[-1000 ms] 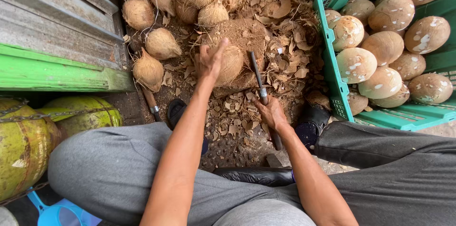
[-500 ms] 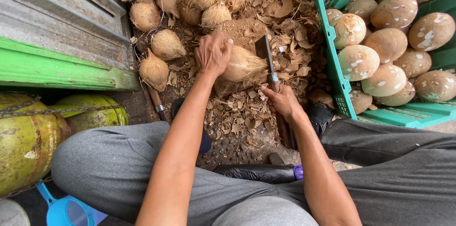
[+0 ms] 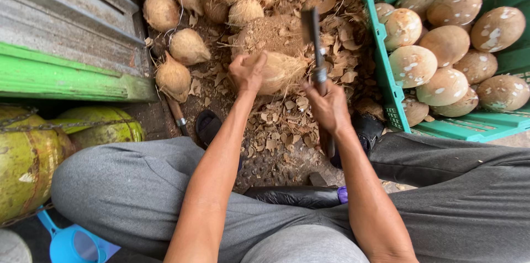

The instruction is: The person uses a machete to peel the husk off a coconut while sitting on the ground. They rotate the coconut repeatedly and strike it against a wooden block to remove the outer layer, then place the peeled coconut into a green crate.

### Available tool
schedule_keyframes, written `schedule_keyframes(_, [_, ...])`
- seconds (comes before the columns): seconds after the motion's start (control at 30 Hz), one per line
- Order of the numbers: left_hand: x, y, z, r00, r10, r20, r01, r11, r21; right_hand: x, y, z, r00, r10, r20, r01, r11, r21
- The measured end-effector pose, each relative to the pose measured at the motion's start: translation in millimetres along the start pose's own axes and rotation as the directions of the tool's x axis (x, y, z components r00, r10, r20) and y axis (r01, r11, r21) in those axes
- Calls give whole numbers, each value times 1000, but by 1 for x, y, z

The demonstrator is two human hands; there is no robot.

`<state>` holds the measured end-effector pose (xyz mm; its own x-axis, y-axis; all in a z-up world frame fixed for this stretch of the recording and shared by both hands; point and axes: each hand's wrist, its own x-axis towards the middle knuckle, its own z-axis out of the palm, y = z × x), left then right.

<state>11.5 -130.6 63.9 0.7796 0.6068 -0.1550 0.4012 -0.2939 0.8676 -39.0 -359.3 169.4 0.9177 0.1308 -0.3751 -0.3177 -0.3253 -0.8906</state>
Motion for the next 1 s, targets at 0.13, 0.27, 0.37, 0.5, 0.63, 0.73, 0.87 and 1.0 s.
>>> schedule_keyframes(0.13, [10, -9, 4, 947, 258, -193, -202, 941, 271, -2, -7, -11, 970, -227, -86, 237, 963, 128])
schedule_keyframes(0.27, [1, -19, 4, 950, 191, -248, -123, 956, 266, -8, 7, 25, 970, -223, -99, 241, 935, 259])
schedule_keyframes(0.37, [-12, -27, 2, 938, 183, -294, -69, 931, 358, -16, 15, 49, 992, 65, 112, -72, 996, 57])
schedule_keyframes(0.5, [-9, -33, 9, 892, 303, -335, -256, 950, 178, -12, -2, 25, 999, 33, 43, -31, 999, -44])
schedule_keyframes(0.63, [-7, -45, 11, 923, 188, -336, -95, 957, 275, -12, -11, 12, 938, -293, -184, 339, 887, 313])
schedule_keyframes(0.73, [0, -32, 18, 930, 196, -310, -116, 959, 257, 0, -1, 34, 955, -242, -170, 277, 935, 222])
schedule_keyframes(0.87, [-9, -28, 5, 882, 391, -264, -352, 918, 185, 2, 21, 54, 972, 204, 113, -171, 952, -253])
schedule_keyframes(1.0, [-11, -25, 13, 970, -118, -213, 55, 958, -281, -16, 8, 17, 990, 125, 62, -108, 970, -216])
